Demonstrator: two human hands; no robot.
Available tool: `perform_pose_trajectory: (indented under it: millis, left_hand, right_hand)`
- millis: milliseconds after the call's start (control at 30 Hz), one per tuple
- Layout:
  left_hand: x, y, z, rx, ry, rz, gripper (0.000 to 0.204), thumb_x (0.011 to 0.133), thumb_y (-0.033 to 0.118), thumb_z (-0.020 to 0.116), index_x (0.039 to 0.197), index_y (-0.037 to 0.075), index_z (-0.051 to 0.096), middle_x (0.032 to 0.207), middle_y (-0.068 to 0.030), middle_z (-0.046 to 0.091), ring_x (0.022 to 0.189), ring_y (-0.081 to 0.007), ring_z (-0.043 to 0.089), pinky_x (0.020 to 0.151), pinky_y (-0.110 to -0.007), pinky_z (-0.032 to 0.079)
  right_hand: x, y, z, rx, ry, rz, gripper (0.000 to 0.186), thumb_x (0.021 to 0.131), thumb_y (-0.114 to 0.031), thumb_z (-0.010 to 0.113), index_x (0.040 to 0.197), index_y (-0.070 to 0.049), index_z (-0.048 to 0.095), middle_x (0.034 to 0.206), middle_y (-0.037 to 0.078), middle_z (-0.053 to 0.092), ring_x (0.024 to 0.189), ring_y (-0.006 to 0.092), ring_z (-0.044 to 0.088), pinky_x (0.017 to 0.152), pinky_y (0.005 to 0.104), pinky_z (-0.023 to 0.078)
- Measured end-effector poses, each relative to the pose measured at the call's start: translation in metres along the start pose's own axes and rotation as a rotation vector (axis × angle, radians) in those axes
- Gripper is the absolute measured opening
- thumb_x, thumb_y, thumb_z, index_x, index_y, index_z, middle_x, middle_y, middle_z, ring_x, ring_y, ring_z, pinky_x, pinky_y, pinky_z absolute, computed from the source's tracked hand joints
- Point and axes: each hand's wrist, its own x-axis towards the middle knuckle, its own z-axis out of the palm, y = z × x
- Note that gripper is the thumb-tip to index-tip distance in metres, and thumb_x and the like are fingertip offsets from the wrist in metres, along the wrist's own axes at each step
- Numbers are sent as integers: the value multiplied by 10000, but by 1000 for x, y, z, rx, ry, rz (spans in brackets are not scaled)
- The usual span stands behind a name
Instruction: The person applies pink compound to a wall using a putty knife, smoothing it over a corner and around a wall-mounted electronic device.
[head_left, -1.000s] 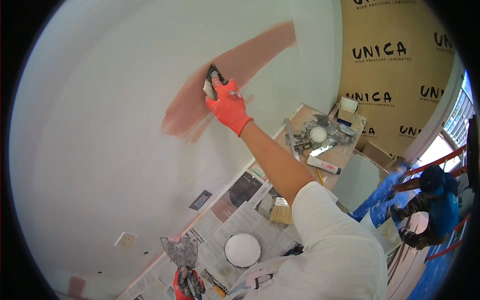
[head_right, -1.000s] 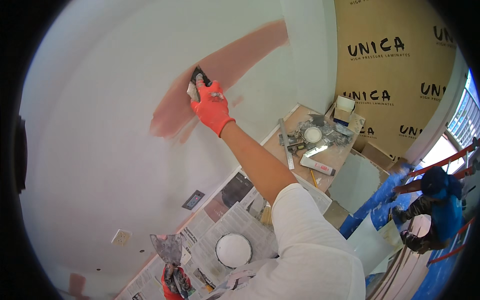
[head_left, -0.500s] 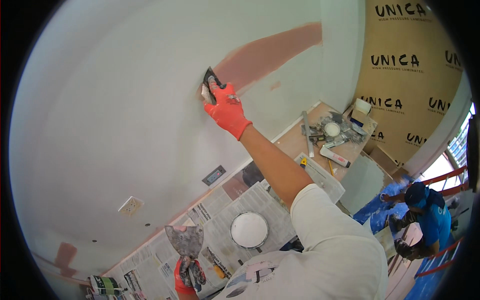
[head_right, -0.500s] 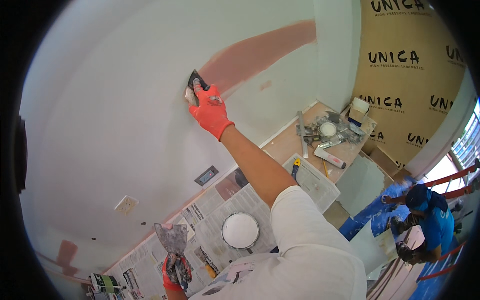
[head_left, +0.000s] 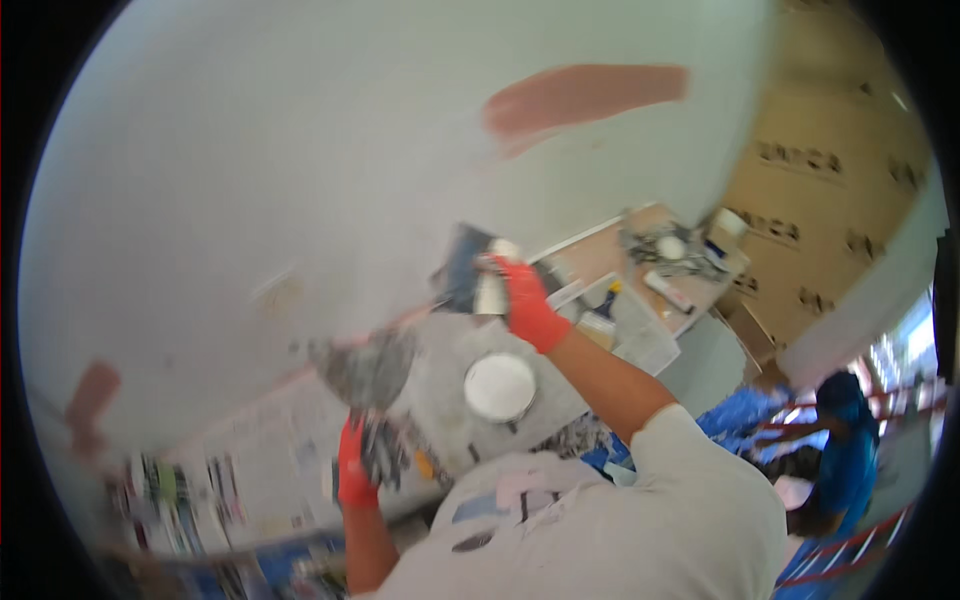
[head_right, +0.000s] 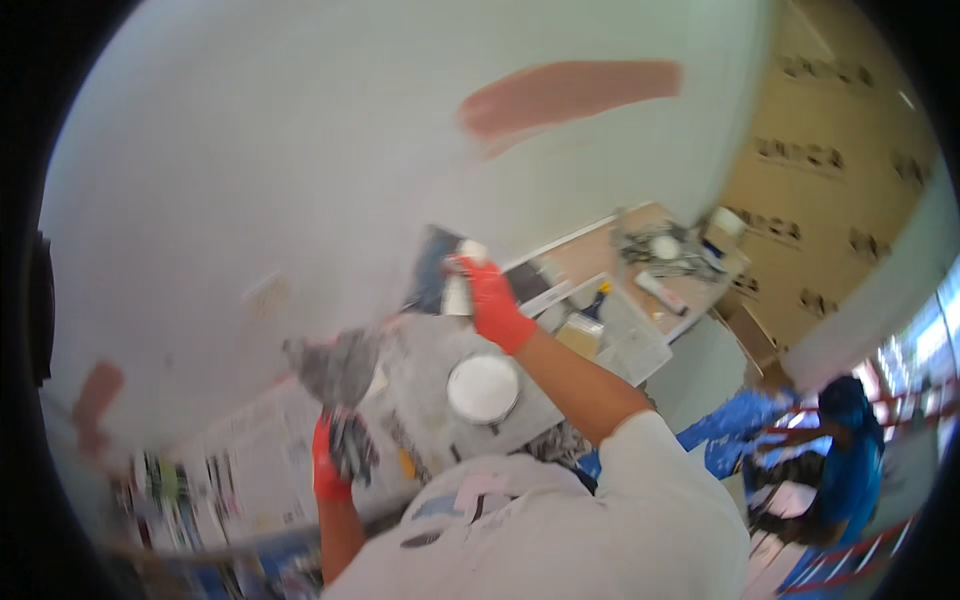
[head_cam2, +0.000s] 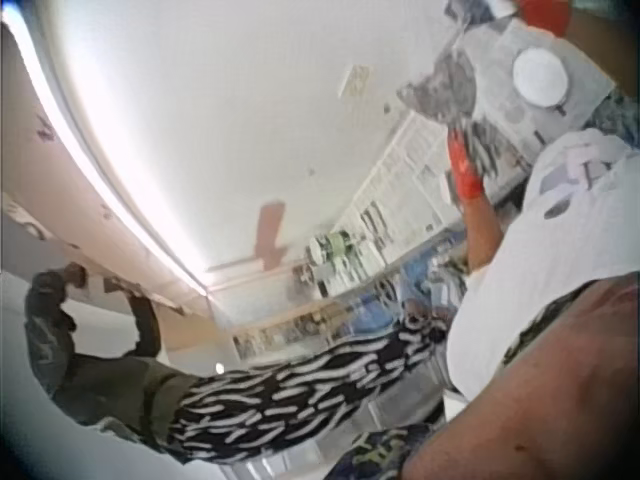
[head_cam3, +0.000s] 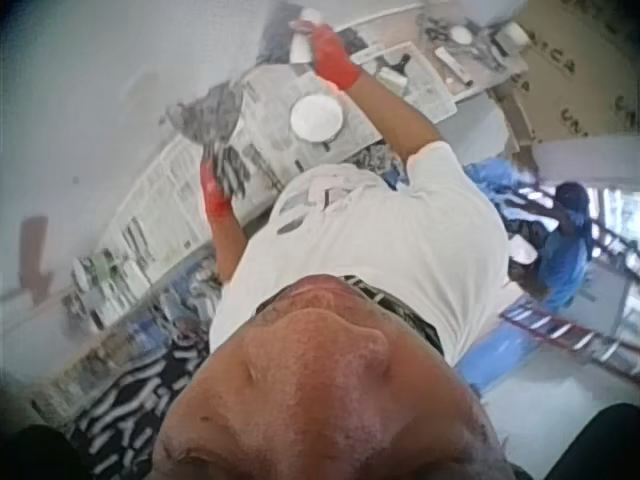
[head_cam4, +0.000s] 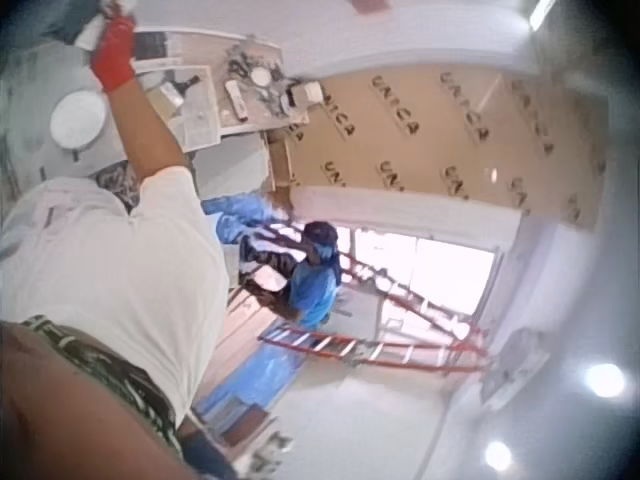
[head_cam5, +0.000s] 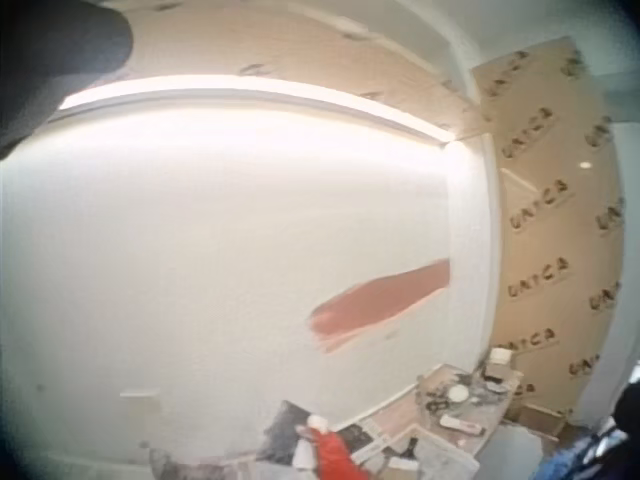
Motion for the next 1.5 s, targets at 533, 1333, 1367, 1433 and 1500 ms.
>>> perform_pose_trajectory:
  millis: [533,1333,1367,1433,1500]
  left_hand:
    - [-79,21,-27,1290,-367,86,427,956,222,503,1302,-27,537,1234,-271,544,1085,-433,550,948,-460,435]
    - [-115,23,-78,-387,-3,173,327,979,289,505,1179,31,506,659,-102,539,401,-234,471,345,-372,444]
    - [-118,24,-82,-373,100,157,288,988,298,500,1125,45,507,677,-106,539,439,-239,495,359,-372,442]
    - [-114,27,-88,-336,280,116,244,1005,315,488,1018,72,510,715,-114,538,515,-248,543,388,-371,437]
    - [-100,20,-92,-299,514,32,256,1001,341,497,975,88,530,623,-72,494,464,-209,500,366,-347,399]
  right_hand:
    - [-142,75,67,-431,-12,-150,174,915,-143,672,1024,-8,659,888,12,653,748,93,580,683,266,475]
    - [-102,136,-50,-1101,-812,-301,381,951,-291,590,1289,-127,531,1042,127,662,833,333,650,708,398,527]
    - [-99,139,-34,-869,-519,227,418,946,-291,606,1294,-78,512,1008,138,667,850,335,652,708,398,525]
    - [-90,140,-18,-798,-407,478,518,931,-343,629,1301,-8,492,1084,203,644,977,355,630,779,431,508]
    - [-88,175,-21,-949,-317,380,560,926,-381,620,1313,1,489,1119,229,627,1032,349,607,844,437,486]
